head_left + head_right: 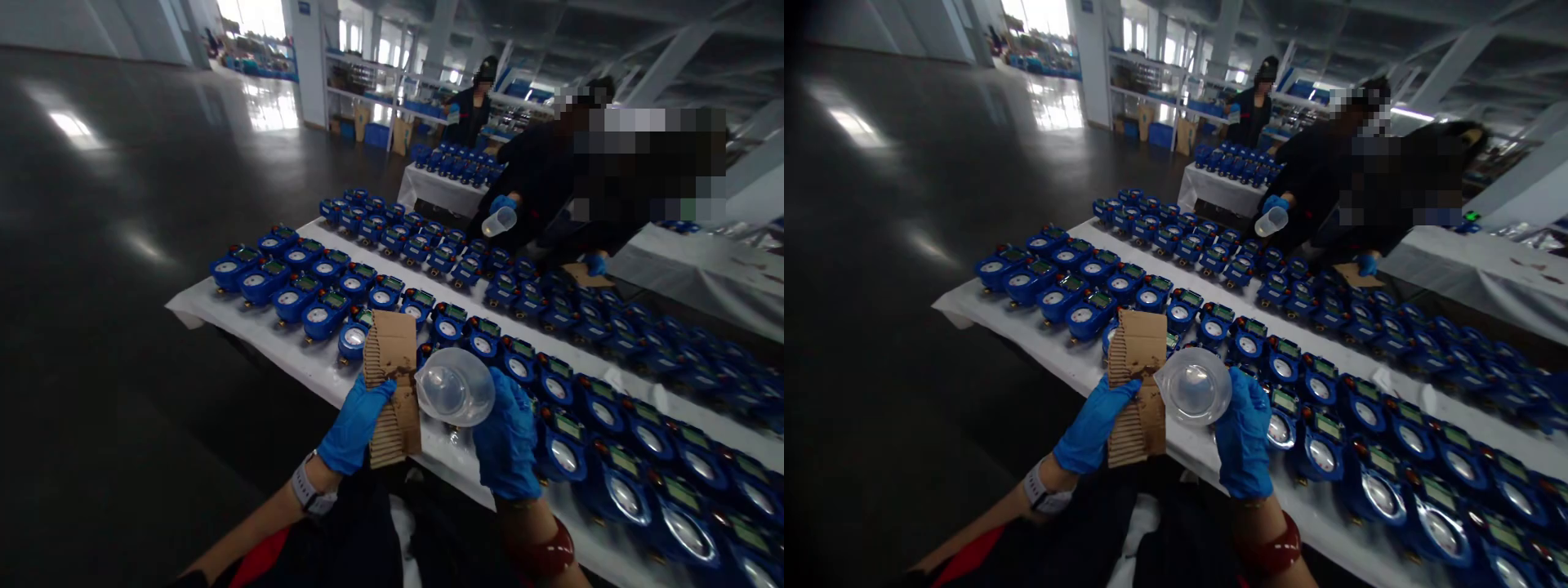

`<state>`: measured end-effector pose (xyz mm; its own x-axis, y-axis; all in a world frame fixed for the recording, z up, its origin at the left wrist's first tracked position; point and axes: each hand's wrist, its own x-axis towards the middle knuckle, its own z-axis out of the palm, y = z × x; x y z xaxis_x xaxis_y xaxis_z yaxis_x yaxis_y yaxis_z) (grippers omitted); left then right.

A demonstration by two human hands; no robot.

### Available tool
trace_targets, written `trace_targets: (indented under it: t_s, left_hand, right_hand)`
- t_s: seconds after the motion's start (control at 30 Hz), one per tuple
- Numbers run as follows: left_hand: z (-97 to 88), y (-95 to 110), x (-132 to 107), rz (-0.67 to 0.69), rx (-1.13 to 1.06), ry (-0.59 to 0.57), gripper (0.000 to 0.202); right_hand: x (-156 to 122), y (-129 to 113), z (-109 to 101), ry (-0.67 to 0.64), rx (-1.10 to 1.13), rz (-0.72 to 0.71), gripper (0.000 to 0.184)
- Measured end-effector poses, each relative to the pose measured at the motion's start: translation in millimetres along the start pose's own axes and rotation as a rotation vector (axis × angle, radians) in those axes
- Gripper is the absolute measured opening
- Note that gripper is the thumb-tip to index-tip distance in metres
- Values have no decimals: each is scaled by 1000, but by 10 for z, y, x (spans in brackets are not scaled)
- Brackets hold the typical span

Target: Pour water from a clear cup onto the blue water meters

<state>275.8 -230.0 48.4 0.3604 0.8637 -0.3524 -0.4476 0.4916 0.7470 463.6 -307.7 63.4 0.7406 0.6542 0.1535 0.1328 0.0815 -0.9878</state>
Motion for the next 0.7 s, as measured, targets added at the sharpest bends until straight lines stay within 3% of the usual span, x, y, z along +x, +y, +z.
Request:
trace_targets:
  t_s: [0.13, 0.3, 0.37, 0.47, 0.57, 0.7]
  left_hand:
    - [-26, 198, -62, -127, -38, 18, 35]
    - [-51, 344, -62, -244, -127, 156, 21]
    - [-90, 373, -38, -184, -144, 196, 19]
    - [-160, 412, 2, 35, -100, 181, 28]
    - [-198, 437, 32, 217, 21, 201, 40]
    - [-190, 393, 50, 294, 190, 186, 39]
  right_hand:
    - [-63, 71, 132, 39, 1, 48, 35]
    - [-39, 286, 212, 58, -13, 29, 39]
    - [-1, 355, 190, 47, -51, -5, 37]
    - [49, 363, 165, 27, -94, -57, 37]
    - [58, 232, 221, -51, -76, -27, 27]
    - [32, 4, 360, -134, 11, 79, 21]
